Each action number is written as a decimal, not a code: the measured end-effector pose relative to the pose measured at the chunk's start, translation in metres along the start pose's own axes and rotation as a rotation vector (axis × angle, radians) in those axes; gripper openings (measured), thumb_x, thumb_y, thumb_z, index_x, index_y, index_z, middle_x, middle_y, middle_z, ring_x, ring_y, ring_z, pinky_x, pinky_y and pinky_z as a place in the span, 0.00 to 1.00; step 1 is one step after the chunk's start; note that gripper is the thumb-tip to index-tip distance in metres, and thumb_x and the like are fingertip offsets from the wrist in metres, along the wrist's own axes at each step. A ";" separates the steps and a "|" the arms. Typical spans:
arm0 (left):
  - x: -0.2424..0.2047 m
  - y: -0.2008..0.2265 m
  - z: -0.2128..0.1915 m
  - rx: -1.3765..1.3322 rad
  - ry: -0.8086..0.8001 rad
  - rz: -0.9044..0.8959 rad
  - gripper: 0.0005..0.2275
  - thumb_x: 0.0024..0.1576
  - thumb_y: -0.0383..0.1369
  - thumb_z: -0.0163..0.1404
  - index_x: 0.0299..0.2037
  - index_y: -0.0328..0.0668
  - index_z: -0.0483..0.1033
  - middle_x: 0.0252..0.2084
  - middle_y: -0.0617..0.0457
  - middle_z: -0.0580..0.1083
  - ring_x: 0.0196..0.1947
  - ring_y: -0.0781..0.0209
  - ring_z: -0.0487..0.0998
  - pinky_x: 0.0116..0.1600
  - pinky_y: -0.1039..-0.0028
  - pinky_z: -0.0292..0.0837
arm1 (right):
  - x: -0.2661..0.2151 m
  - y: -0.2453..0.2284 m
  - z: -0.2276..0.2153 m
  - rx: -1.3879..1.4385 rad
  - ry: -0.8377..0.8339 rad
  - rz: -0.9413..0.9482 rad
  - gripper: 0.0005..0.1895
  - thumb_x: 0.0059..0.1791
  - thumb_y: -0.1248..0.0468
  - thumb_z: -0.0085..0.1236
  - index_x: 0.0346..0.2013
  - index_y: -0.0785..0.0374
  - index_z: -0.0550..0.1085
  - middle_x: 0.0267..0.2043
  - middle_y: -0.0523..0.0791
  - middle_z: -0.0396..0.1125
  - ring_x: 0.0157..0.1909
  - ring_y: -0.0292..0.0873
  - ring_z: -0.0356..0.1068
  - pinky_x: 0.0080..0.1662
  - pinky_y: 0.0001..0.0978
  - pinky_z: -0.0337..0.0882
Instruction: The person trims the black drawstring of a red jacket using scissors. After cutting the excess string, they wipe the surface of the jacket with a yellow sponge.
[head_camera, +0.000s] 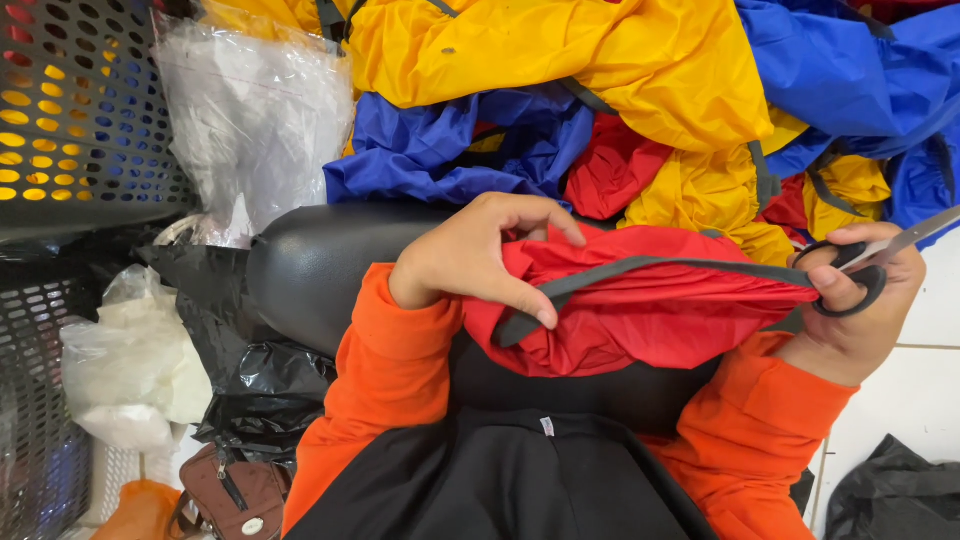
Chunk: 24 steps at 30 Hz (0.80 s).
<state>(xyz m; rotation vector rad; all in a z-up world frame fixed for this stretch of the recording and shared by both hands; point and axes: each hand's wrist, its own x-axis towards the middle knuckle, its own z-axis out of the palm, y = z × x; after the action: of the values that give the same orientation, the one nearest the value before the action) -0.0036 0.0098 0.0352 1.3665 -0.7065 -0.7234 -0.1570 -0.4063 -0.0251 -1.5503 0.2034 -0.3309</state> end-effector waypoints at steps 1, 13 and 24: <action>0.001 0.002 0.001 -0.001 -0.001 0.000 0.26 0.34 0.30 0.72 0.44 0.38 0.78 0.29 0.61 0.66 0.29 0.69 0.61 0.37 0.81 0.62 | 0.000 0.000 0.000 -0.001 0.001 0.000 0.22 0.43 0.63 0.67 0.49 0.58 0.70 0.28 0.40 0.65 0.25 0.31 0.62 0.35 0.17 0.66; 0.009 -0.015 0.005 0.175 0.041 0.193 0.18 0.45 0.22 0.54 0.48 0.33 0.74 0.41 0.48 0.79 0.38 0.58 0.78 0.48 0.74 0.75 | 0.004 0.003 -0.004 -0.093 0.040 0.015 0.22 0.44 0.62 0.68 0.50 0.60 0.70 0.33 0.42 0.67 0.28 0.31 0.64 0.37 0.16 0.66; 0.003 -0.004 0.005 -0.171 -0.104 0.025 0.15 0.59 0.20 0.46 0.55 0.33 0.76 0.30 0.61 0.72 0.23 0.77 0.59 0.29 0.86 0.53 | 0.019 -0.002 0.022 -0.244 0.156 0.070 0.20 0.51 0.71 0.62 0.58 0.62 0.71 0.42 0.40 0.68 0.38 0.29 0.67 0.43 0.13 0.67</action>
<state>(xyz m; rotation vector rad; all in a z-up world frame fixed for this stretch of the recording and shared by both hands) -0.0060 0.0036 0.0320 1.1688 -0.7256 -0.8204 -0.1317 -0.3925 -0.0214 -1.7539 0.4317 -0.3827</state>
